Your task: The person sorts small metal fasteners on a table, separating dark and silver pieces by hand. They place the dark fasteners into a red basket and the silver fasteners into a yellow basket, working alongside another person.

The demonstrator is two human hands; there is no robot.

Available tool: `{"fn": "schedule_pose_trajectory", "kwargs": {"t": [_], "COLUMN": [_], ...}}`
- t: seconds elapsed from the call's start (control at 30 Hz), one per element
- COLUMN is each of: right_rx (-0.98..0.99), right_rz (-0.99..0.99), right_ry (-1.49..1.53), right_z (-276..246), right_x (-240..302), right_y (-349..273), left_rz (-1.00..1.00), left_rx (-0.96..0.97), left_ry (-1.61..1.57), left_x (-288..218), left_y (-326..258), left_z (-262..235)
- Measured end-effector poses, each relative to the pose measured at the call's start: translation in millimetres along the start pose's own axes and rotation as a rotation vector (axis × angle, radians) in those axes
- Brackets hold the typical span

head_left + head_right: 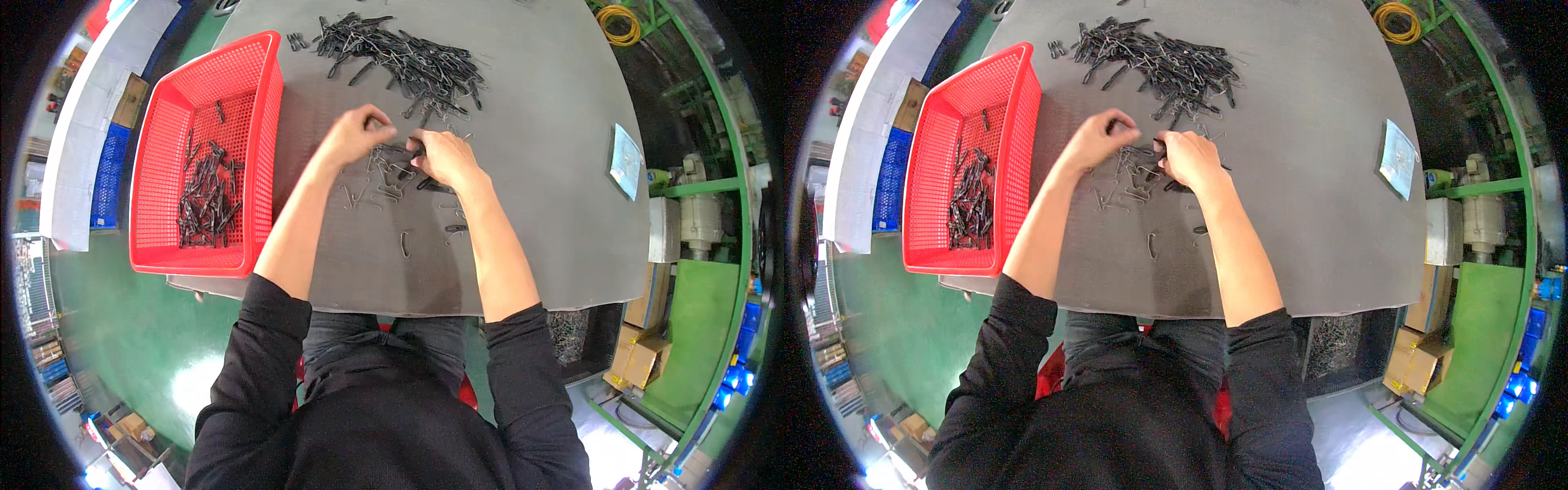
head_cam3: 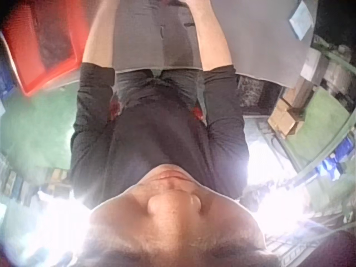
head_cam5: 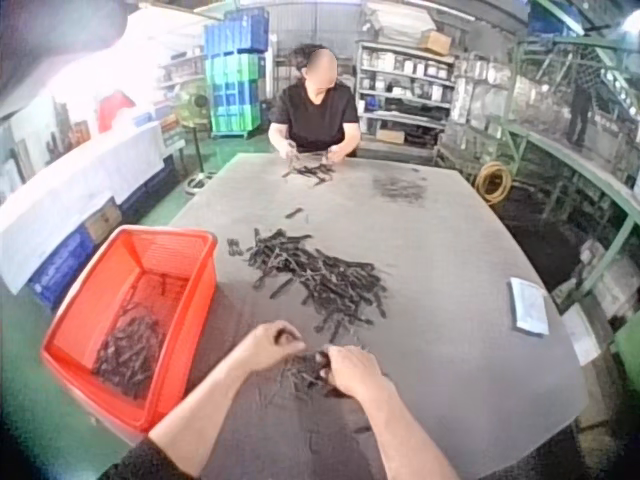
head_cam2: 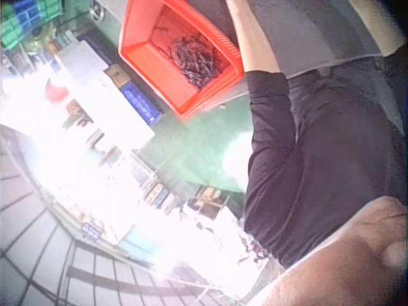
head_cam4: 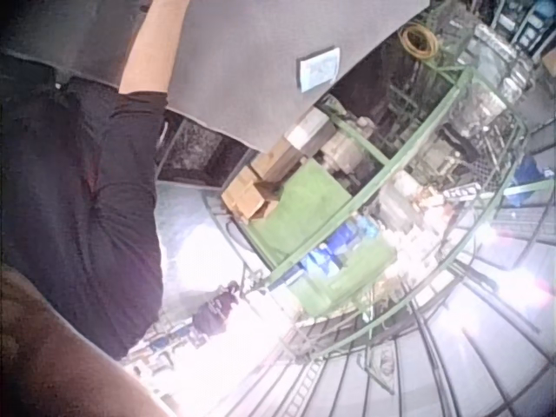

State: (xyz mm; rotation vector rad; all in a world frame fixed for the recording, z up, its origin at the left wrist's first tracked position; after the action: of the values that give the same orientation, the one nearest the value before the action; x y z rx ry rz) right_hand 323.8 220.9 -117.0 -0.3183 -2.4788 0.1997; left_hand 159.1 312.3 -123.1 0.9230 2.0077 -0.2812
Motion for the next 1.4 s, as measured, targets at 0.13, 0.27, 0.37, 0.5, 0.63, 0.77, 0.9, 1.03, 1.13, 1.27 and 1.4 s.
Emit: {"fn": "schedule_pose_trajectory", "kwargs": {"t": [0.13,0.27,0.37,0.5,0.63,0.77,0.9,1.03,1.13,1.27,1.4], "right_rx": [0.056,-0.001,-0.011,0.067,0.073,0.307,0.339,0.063,0.068,0.075,0.333], "right_rz": [0.028,-0.028,-0.111,-0.087,0.049,0.276,0.353,0.149,0.115,0.053,0.324], "right_ry": [-0.426,-0.223,-0.204,-0.35,0.063,1.153,1.156,0.118,-0.261,-0.218,0.949], "right_z": [-3.5,-13.3,-15.6,-11.5,-29.1,-45.7,-34.7,-15.6,-9.6,-12.1,-46.1], "right_x": [2.3,3.9,9.2,11.3,-7.9,-45.3,-54.7,-40.5,-30.0,-40.0,-58.7], "right_y": [10.3,-4.8,-10.4,5.2,1.7,-35.9,-52.0,-52.6,-53.8,-52.4,-86.0], "left_rz": [0.015,0.039,-0.213,-0.236,-0.257,-0.106,-0.252,-0.361,-0.382,-0.413,-0.344], "left_rx": [0.127,0.014,-0.134,-0.208,-0.134,-0.133,-0.076,-0.083,-0.108,-0.096,-0.006], "left_ry": [0.364,0.15,-0.534,-1.219,-1.275,-0.409,-0.544,-0.758,-0.839,-0.996,-0.461], "left_x": [-24.8,-25.3,-30.2,-20.9,-22.9,-23.0,-37.4,-37.1,-38.0,-40.5,-43.1], "left_y": [0.1,5.1,-2.7,-18.1,-20.1,-14.0,-15.1,-16.6,-18.3,-17.8,-15.8], "left_z": [14.4,6.8,-7.2,-11.4,3.2,28.1,27.9,27.4,24.3,31.1,49.5]}}
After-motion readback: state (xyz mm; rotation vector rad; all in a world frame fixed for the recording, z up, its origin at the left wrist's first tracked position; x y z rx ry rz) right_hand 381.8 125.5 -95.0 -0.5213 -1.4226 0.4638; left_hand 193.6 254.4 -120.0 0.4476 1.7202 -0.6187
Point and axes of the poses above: each hand's wrist, its own y-axis towards the middle knuckle, its own z-axis out of the palm, x = y × z, the point moved 2 cm from there along y, towards the middle knuckle, and after that the axes turned 14 degrees about z, right-handed, at the moved point
